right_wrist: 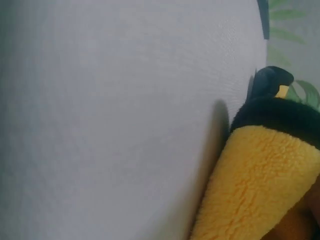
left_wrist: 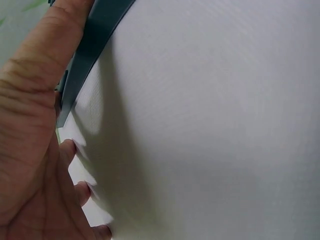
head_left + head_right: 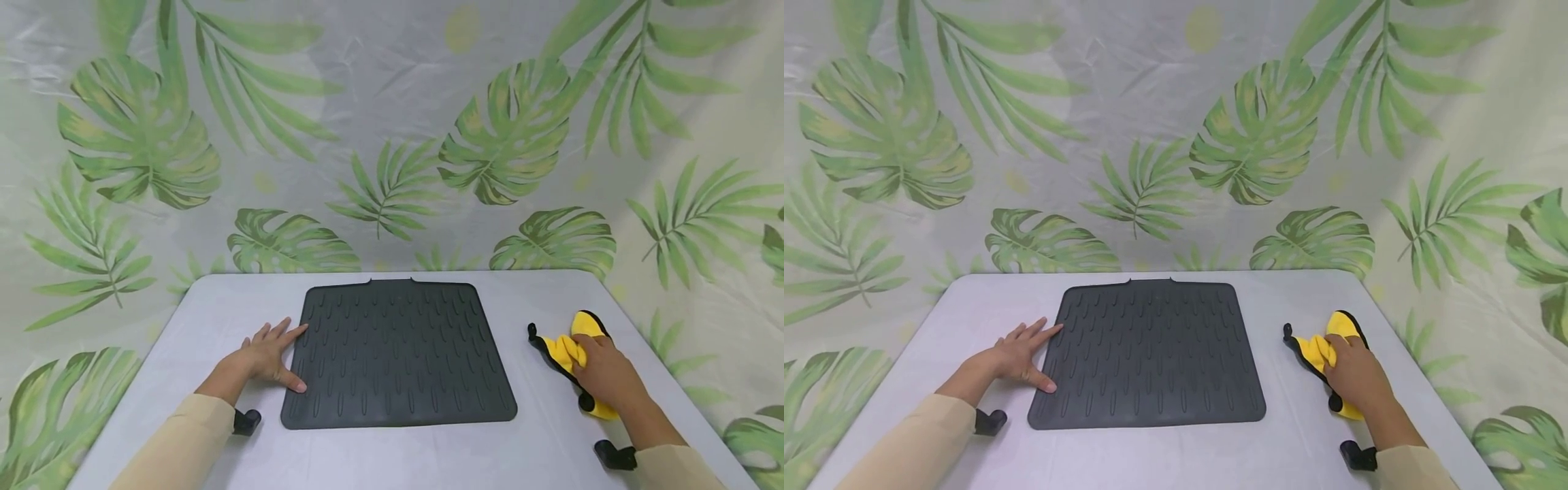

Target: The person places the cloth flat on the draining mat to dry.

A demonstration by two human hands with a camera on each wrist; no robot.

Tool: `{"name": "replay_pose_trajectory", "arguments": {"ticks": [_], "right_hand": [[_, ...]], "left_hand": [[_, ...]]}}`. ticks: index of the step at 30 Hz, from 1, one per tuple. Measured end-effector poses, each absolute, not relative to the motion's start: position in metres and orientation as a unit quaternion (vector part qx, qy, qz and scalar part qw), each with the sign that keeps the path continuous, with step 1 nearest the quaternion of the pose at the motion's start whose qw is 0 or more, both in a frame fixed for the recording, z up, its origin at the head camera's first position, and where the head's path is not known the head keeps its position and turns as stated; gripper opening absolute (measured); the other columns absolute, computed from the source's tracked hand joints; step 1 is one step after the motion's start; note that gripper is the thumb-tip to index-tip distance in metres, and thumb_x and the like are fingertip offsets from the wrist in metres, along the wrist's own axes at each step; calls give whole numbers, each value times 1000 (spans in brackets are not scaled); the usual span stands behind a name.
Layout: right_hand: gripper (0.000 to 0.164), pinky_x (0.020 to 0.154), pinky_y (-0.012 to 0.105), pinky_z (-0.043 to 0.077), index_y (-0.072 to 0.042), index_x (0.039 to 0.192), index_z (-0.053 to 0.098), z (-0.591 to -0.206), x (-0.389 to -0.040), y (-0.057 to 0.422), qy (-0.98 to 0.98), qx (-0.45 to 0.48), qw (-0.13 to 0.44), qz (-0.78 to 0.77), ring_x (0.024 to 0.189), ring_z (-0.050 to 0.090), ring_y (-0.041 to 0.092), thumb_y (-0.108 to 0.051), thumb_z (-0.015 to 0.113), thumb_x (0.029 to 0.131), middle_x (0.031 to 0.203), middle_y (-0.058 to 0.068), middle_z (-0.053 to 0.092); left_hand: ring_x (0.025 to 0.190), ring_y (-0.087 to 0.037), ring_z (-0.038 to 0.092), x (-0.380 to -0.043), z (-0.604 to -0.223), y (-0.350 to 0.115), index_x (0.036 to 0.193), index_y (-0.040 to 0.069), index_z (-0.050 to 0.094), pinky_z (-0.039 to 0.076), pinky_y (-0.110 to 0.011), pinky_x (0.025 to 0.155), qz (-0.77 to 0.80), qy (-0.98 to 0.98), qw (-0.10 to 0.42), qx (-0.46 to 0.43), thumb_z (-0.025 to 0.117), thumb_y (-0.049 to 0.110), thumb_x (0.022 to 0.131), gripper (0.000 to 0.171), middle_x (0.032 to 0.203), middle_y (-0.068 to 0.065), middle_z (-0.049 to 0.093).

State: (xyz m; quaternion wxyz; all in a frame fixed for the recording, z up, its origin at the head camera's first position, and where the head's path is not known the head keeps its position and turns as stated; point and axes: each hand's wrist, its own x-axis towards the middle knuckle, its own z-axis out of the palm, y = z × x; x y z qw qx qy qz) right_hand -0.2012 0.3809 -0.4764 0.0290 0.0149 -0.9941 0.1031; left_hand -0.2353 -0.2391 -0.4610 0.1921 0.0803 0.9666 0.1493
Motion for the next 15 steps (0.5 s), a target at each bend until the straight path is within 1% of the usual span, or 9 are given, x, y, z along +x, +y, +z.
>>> {"name": "replay_pose_trajectory", "arguments": {"ticks": [4, 9, 12, 15], "right_hand": [[52, 78, 65, 54, 7, 133, 52, -478, -197, 382, -994, 25, 47, 90, 95, 63, 54, -9, 73, 87, 120, 40, 54], [50, 74, 62, 56, 3, 130, 52, -475, -193, 383, -995, 18, 49, 83, 92, 64, 49, -9, 73, 87, 118, 38, 56], [51, 73, 61, 56, 1, 132, 50, -475, -193, 384, -995, 3, 45, 92, 91, 63, 47, -10, 72, 88, 118, 38, 56], [58, 72, 60, 56, 0, 137, 46, -475, -193, 386, -994, -3, 42, 96, 88, 63, 45, -12, 73, 88, 119, 39, 55]], "left_hand": [[153, -57, 6, -234, -462, -239, 163, 22, 25, 8, -80, 116, 151, 966, 193, 80, 94, 60, 57, 132, 171, -20, 10], [153, -57, 6, -233, -460, -238, 163, 22, 26, 8, -80, 116, 154, 966, 193, 79, 95, 59, 57, 131, 171, -20, 10], [153, -57, 6, -233, -459, -238, 163, 21, 26, 8, -81, 116, 154, 966, 191, 80, 95, 58, 58, 131, 171, -20, 10], [153, -57, 6, -233, -459, -238, 163, 22, 25, 8, -80, 116, 152, 966, 191, 80, 94, 59, 58, 131, 171, -20, 10]]}}
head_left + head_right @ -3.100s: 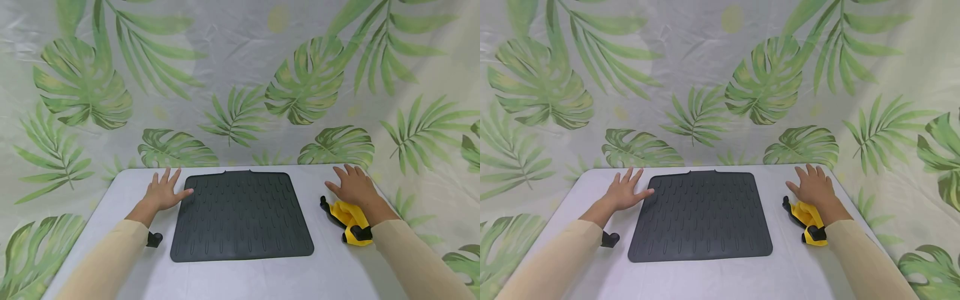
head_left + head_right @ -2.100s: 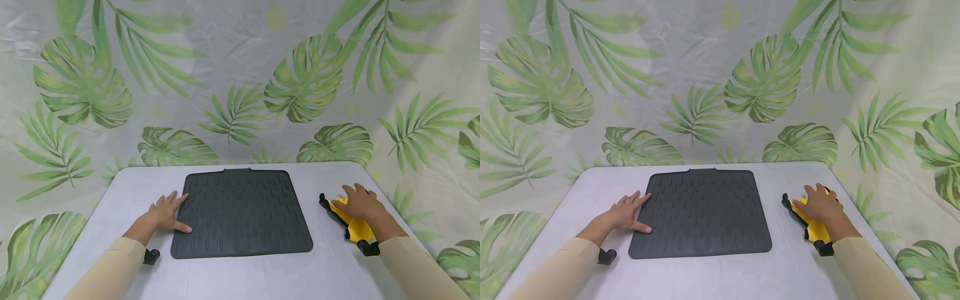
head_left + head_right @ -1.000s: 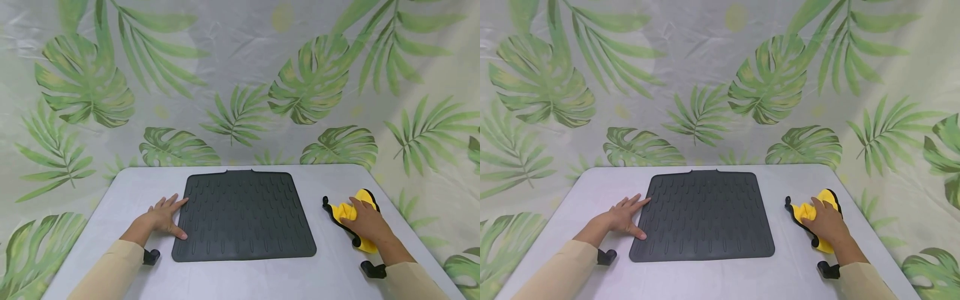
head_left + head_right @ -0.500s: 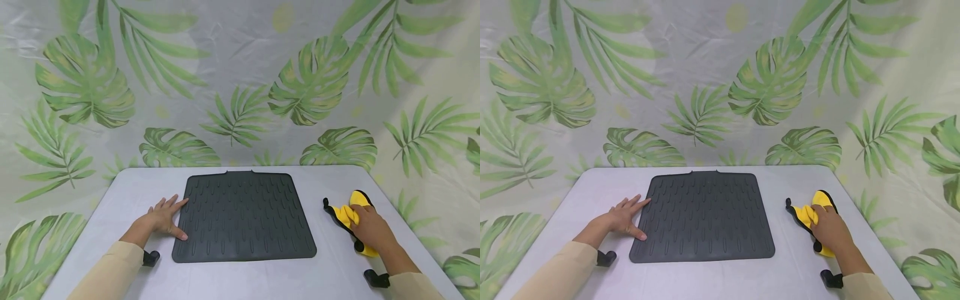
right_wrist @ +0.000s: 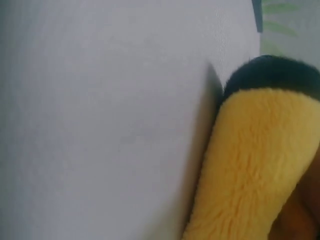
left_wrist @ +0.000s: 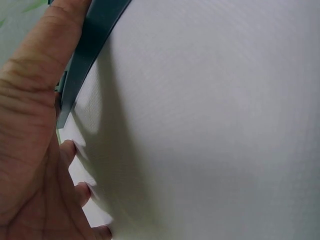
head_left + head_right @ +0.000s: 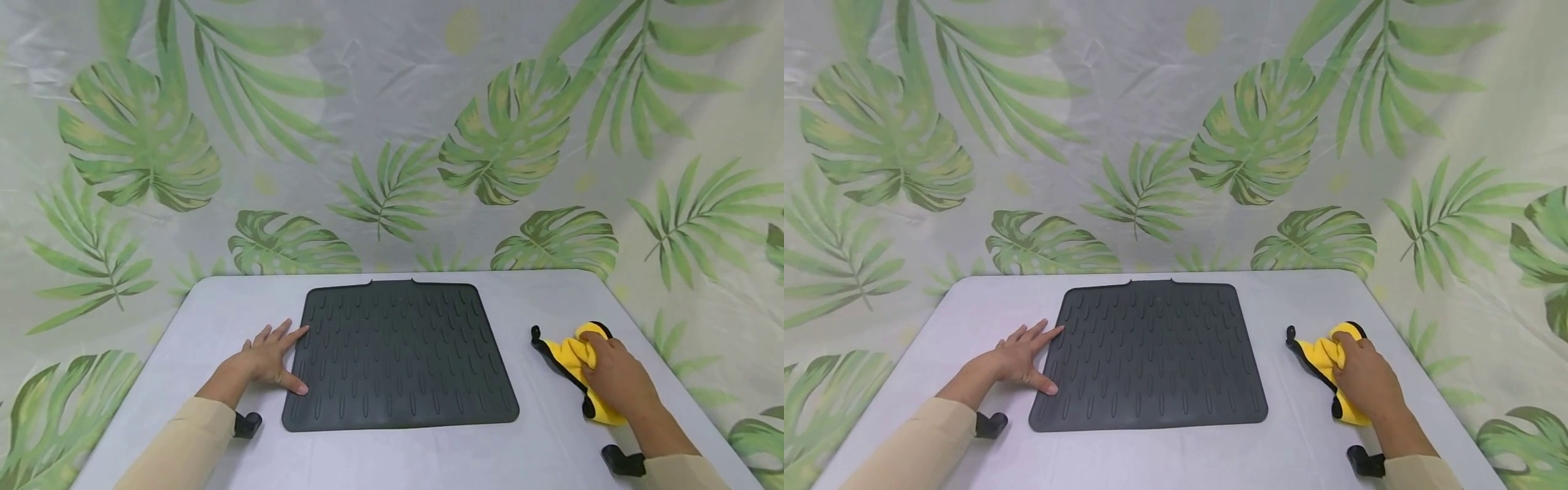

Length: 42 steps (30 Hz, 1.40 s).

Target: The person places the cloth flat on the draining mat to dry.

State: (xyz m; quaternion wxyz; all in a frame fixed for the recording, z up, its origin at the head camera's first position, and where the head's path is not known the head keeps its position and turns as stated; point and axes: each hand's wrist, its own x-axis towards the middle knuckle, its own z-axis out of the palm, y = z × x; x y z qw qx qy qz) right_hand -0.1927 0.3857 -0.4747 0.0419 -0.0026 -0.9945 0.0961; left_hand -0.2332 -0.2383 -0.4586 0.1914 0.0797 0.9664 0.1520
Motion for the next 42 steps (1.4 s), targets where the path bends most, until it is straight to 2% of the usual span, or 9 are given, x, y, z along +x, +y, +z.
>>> {"name": "replay_pose_trajectory", "arguments": {"ticks": [3, 6, 12, 15, 22, 30, 42], "right_hand": [[64, 73, 62, 54, 2, 142, 43, -470, -192, 387, -994, -4, 35, 103, 90, 63, 48, -15, 73, 88, 119, 41, 55], [62, 74, 61, 53, 5, 138, 46, -464, -192, 390, -994, -6, 26, 108, 89, 63, 46, -19, 72, 88, 116, 40, 58], [52, 63, 43, 49, 4, 129, 54, -451, -191, 395, -994, -22, -4, 109, 76, 57, 29, -27, 69, 90, 107, 32, 64], [52, 61, 38, 47, 4, 129, 54, -445, -190, 397, -994, -24, -7, 108, 74, 55, 27, -28, 68, 90, 104, 30, 63], [48, 64, 46, 51, 4, 125, 57, -429, -188, 391, -994, -2, 32, 103, 76, 57, 30, -27, 68, 89, 104, 32, 65], [47, 58, 33, 43, 2, 126, 56, -408, -187, 378, -993, 0, 52, 102, 72, 53, 27, -26, 67, 90, 101, 30, 63], [49, 56, 29, 38, 2, 128, 56, -388, -188, 356, -988, 9, 103, 113, 73, 52, 27, -24, 70, 89, 106, 31, 63]], "left_hand": [[154, -57, 6, -233, -459, -238, 163, 22, 25, 9, -80, 116, 150, 967, 190, 79, 94, 59, 58, 131, 171, -20, 10], [153, -57, 7, -233, -460, -238, 163, 21, 26, 9, -80, 116, 149, 967, 190, 78, 94, 60, 57, 131, 171, -20, 10], [153, -57, 6, -233, -462, -239, 163, 21, 25, 8, -80, 116, 149, 967, 193, 74, 94, 61, 56, 132, 171, -21, 10], [153, -57, 6, -233, -462, -240, 163, 21, 25, 8, -80, 116, 147, 967, 193, 75, 94, 61, 56, 133, 171, -21, 10], [153, -57, 6, -232, -463, -241, 163, 22, 25, 7, -80, 116, 151, 967, 193, 74, 94, 62, 55, 133, 171, -20, 9], [153, -57, 7, -232, -464, -240, 163, 22, 25, 9, -80, 116, 141, 969, 188, 76, 93, 62, 56, 133, 171, -20, 10], [153, -57, 7, -233, -462, -237, 162, 22, 25, 9, -80, 116, 140, 969, 186, 76, 93, 62, 57, 132, 171, -20, 10]]}}
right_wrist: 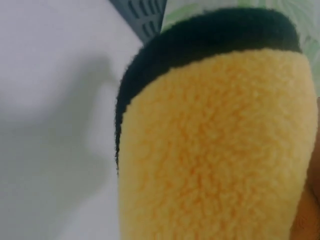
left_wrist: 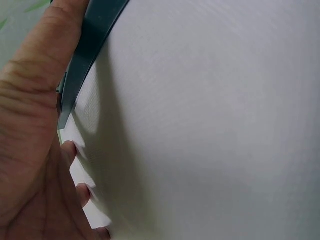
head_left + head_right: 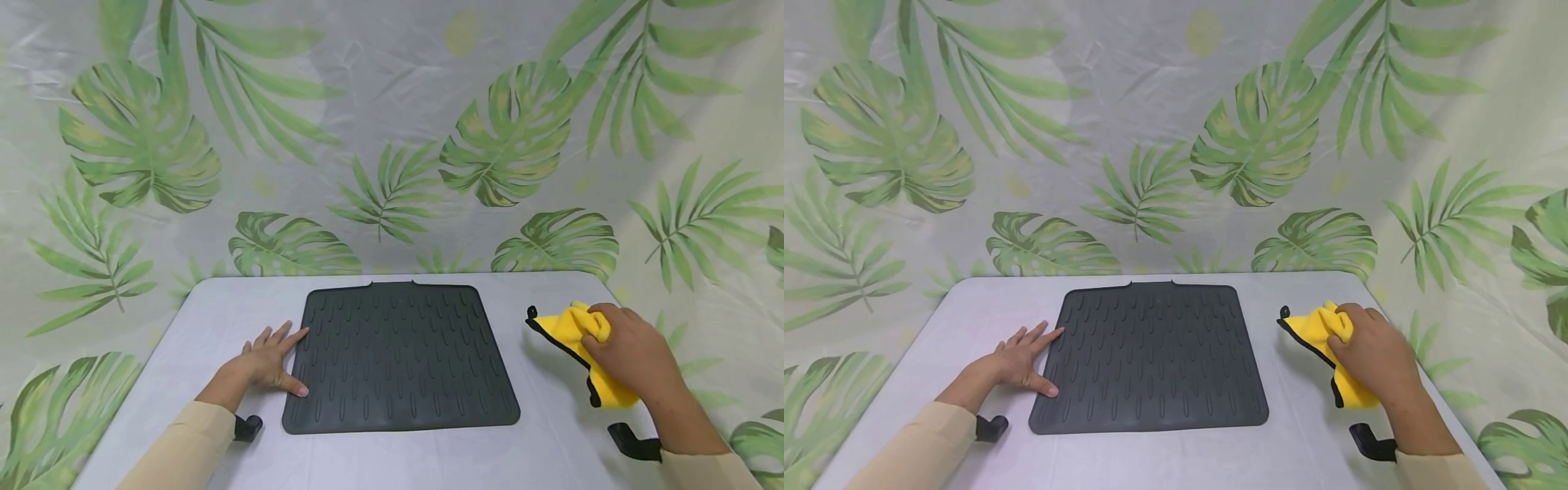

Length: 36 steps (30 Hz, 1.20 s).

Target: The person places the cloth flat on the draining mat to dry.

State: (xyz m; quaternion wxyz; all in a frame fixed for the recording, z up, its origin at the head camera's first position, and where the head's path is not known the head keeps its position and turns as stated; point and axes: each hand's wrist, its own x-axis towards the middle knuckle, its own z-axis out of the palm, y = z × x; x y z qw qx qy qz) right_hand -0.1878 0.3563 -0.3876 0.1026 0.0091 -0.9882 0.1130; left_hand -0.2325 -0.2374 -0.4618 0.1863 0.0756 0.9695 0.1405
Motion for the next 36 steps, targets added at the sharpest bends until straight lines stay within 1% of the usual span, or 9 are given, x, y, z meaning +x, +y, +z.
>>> {"name": "replay_pose_trajectory", "arguments": {"ticks": [8, 15, 20, 29, 36], "right_hand": [[47, 56, 29, 36, 0, 128, 57, -377, -192, 337, -984, 16, 128, 121, 73, 52, 27, -23, 69, 89, 106, 28, 63], [50, 55, 31, 40, 0, 131, 56, -372, -194, 321, -984, 12, 127, 123, 75, 53, 29, -23, 70, 89, 108, 30, 62], [48, 56, 31, 40, 0, 129, 57, -372, -194, 310, -981, 23, 146, 124, 74, 53, 28, -22, 71, 88, 106, 29, 63], [46, 57, 33, 44, -1, 128, 59, -365, -198, 292, -975, 39, 171, 136, 75, 54, 28, -20, 71, 88, 106, 26, 64], [48, 61, 40, 50, -3, 130, 58, -361, -201, 274, -974, 45, 163, 150, 79, 55, 30, -21, 72, 88, 112, 26, 63]], "left_hand": [[153, -57, 7, -233, -464, -239, 163, 22, 25, 9, -81, 116, 140, 970, 184, 79, 93, 63, 56, 133, 171, -20, 10], [153, -57, 6, -233, -461, -239, 163, 21, 24, 8, -81, 115, 145, 968, 186, 83, 92, 63, 58, 132, 171, -20, 9], [154, -57, 5, -233, -462, -239, 163, 21, 23, 7, -81, 115, 145, 968, 188, 84, 92, 63, 58, 132, 171, -20, 8], [154, -57, 4, -234, -467, -241, 163, 22, 23, 6, -81, 115, 150, 967, 187, 83, 92, 63, 57, 134, 172, -20, 7], [154, -57, 3, -235, -470, -242, 163, 22, 23, 4, -81, 115, 158, 967, 184, 82, 93, 62, 57, 134, 172, -19, 7]]}}
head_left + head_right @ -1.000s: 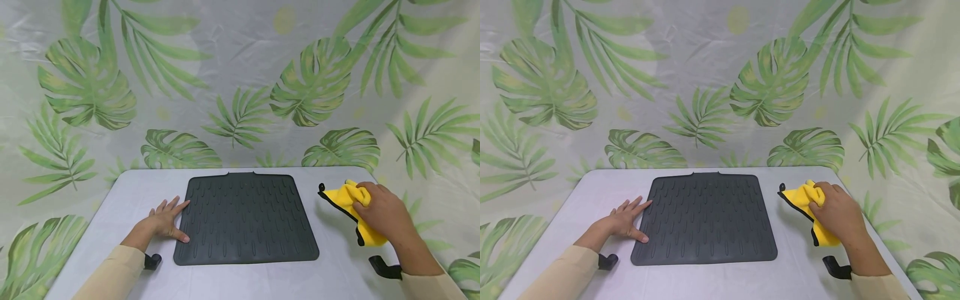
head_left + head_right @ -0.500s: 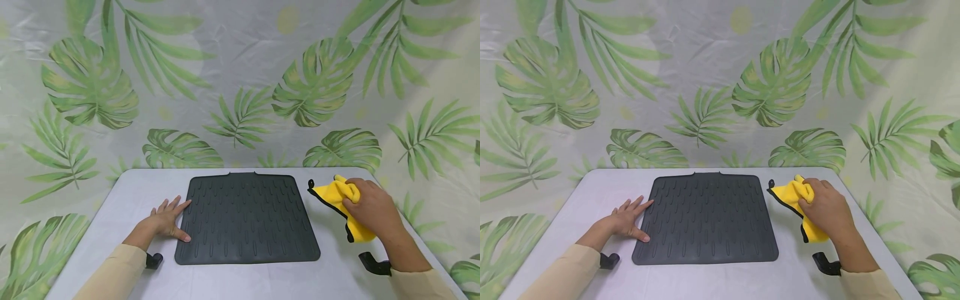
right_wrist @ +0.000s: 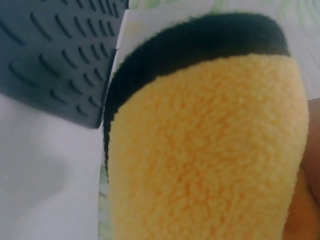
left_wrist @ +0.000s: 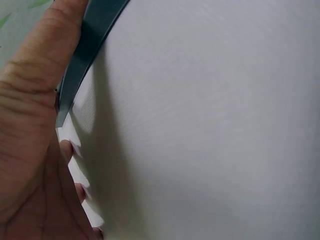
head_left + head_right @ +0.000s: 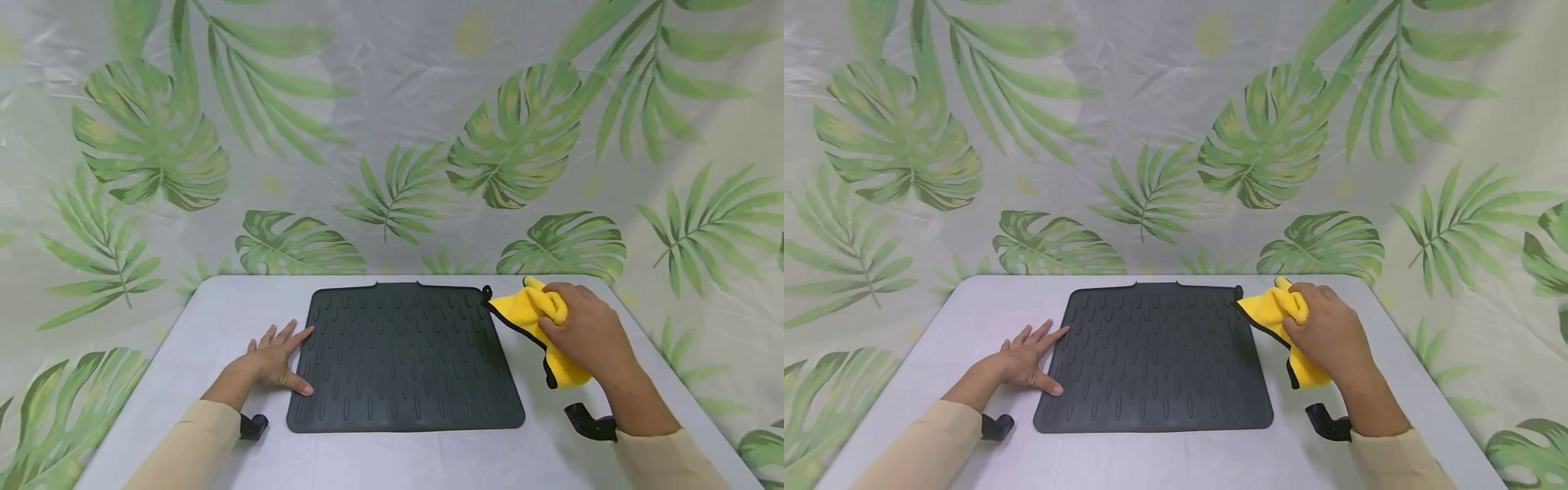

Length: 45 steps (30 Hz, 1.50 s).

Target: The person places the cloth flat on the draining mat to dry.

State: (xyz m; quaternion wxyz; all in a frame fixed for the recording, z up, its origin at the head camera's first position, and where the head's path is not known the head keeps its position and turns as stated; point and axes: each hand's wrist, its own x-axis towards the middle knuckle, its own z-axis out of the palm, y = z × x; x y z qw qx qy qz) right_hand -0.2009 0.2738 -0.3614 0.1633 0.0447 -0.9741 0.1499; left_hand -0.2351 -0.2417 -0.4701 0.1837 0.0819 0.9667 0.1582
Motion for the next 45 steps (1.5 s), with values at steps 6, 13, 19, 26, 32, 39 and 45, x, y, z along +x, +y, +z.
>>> {"name": "replay_pose_trajectory", "arguments": {"ticks": [6, 13, 19, 26, 32, 39, 45], "right_hand": [[48, 62, 44, 54, -5, 131, 58, -362, -203, 258, -973, 57, 159, 156, 79, 56, 31, -20, 72, 88, 116, 27, 63], [48, 64, 44, 55, -4, 131, 58, -363, -206, 241, -973, 75, 154, 156, 79, 57, 30, -21, 72, 88, 116, 26, 64], [48, 70, 48, 56, -6, 131, 59, -363, -210, 227, -973, 89, 149, 154, 82, 59, 30, -21, 72, 88, 119, 25, 65], [45, 77, 52, 58, -7, 129, 60, -366, -216, 210, -971, 110, 146, 157, 86, 61, 31, -20, 73, 88, 120, 22, 66], [44, 76, 50, 58, -7, 128, 61, -369, -220, 196, -969, 128, 138, 161, 84, 61, 29, -20, 72, 87, 119, 21, 67], [43, 71, 44, 56, -9, 126, 61, -374, -225, 184, -967, 143, 137, 162, 80, 59, 26, -21, 73, 87, 114, 18, 67], [44, 70, 42, 56, -10, 127, 62, -379, -229, 172, -966, 150, 132, 161, 79, 59, 25, -23, 74, 87, 115, 17, 67]], "left_hand": [[154, -56, 1, -235, -471, -242, 163, 22, 23, 2, -80, 116, 165, 966, 183, 77, 94, 60, 57, 133, 172, -19, 6], [155, -55, 0, -234, -471, -243, 163, 23, 22, 1, -80, 116, 169, 965, 185, 74, 93, 60, 57, 133, 172, -18, 5], [155, -54, -1, -233, -472, -244, 163, 24, 22, 0, -79, 117, 170, 966, 184, 70, 93, 60, 58, 133, 173, -17, 4], [156, -52, -6, -239, -479, -248, 164, 27, 20, -5, -77, 118, 188, 961, 191, 70, 90, 71, 51, 140, 173, -15, 1], [157, -50, -7, -242, -488, -251, 163, 27, 21, -7, -78, 117, 194, 962, 178, 75, 87, 79, 44, 146, 174, -14, 1], [157, -51, -6, -238, -476, -247, 164, 28, 20, -5, -77, 118, 188, 961, 188, 73, 90, 69, 54, 137, 174, -14, 2], [156, -52, -2, -235, -474, -246, 164, 26, 20, -1, -79, 117, 175, 965, 180, 74, 92, 63, 58, 133, 173, -15, 3]]}}
